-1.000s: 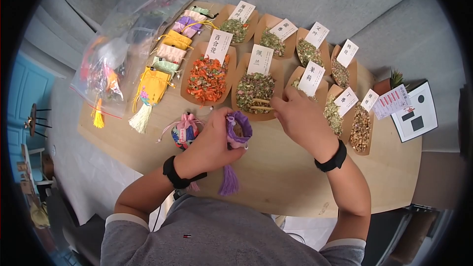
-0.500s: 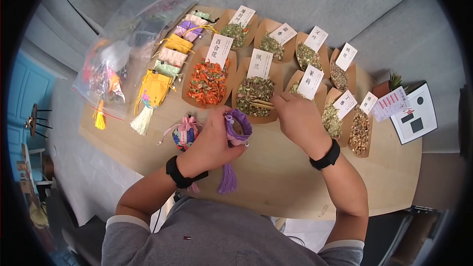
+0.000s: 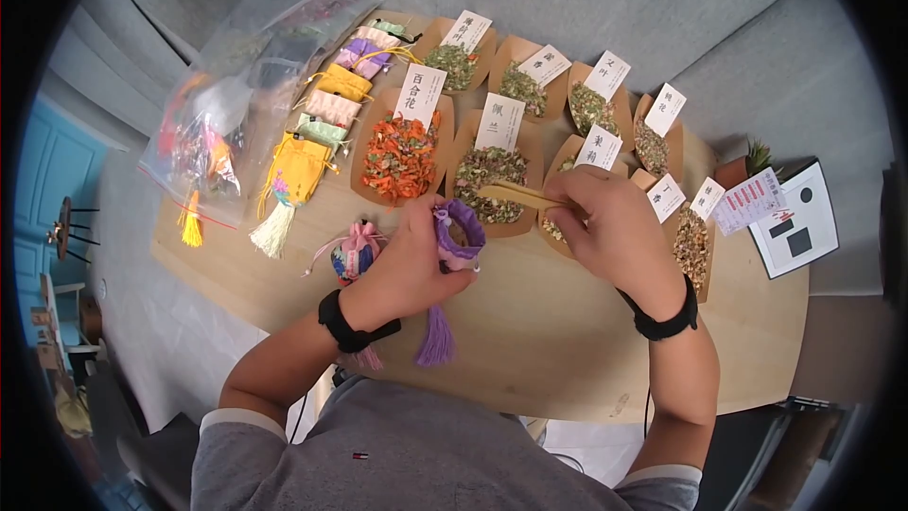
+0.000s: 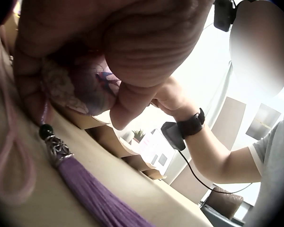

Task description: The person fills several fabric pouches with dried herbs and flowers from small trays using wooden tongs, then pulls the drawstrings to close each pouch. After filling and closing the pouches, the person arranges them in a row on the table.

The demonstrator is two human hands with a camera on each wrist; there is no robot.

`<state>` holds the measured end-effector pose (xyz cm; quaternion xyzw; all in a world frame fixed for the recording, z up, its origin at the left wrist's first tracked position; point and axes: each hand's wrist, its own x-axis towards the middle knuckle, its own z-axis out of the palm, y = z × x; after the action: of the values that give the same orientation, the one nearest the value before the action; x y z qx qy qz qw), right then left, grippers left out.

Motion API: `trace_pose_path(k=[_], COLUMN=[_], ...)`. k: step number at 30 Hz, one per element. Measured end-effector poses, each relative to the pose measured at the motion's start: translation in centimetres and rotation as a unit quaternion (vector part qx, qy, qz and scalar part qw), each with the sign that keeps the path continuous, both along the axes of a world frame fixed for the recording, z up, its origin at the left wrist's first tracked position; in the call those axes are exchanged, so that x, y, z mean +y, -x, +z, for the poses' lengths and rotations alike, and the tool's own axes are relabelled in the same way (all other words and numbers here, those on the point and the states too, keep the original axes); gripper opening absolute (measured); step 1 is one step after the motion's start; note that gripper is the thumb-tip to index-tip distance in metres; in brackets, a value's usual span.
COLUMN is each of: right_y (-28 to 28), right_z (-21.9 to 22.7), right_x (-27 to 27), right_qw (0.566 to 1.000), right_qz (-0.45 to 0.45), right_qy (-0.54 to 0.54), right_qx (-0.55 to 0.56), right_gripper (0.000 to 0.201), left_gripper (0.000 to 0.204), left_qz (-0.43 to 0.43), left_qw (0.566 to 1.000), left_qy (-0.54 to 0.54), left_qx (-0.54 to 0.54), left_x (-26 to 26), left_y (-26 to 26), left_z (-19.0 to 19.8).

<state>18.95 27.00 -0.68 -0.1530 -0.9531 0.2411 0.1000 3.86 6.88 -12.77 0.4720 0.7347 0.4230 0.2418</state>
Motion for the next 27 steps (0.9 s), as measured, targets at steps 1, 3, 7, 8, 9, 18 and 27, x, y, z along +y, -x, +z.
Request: trace_pose_path(k=[1,3,7,8,9,18,27], right_y=[0.0,0.2,0.6,0.6,0.6,1.9,2.0], right_z=[0.1,0.2,0.5,0.8,1.0,-4.2,-4.6], right_x=[-0.3,-1.1,-2.1,-1.8,-1.5,2.8,1.1], right_qw=[1.000,0.998,0.994,0.996,0.997,0.986,0.993], right_qz=[0.000,0.058,0.093,0.080,0.067,-0.041,-0.001], right_qy=[0.001,-0.001,-0.038,-0.031,-0.023,-0.119,-0.090], right_qx=[0.000,0.039,-0.036,-0.012,0.014,-0.114,-0.081], right_gripper=[0.016,0.017,0.015,0.014,0.013,0.015,0.011], left_gripper=[0.094,0.094,0.093,0.093,0.093,0.090,0.090], left_qz=[0.001,0.000,-0.004,-0.002,-0.002,-0.007,-0.010], left_qw=[1.000,1.000,1.000,1.000,1.000,0.999,0.999], left_qy=[0.002,0.000,0.004,0.004,0.001,0.002,0.001], left_qx=[-0.018,-0.011,-0.013,-0.014,-0.019,-0.043,-0.036], left_x=[0.0,-0.1,-0.1,-0.2,-0.3,-0.6,-0.5], left_y=[0.0,-0.1,0.0,0.0,0.0,0.0,0.0], left_z=[0.0,0.2,0.1,0.1,0.2,0.2,0.1])
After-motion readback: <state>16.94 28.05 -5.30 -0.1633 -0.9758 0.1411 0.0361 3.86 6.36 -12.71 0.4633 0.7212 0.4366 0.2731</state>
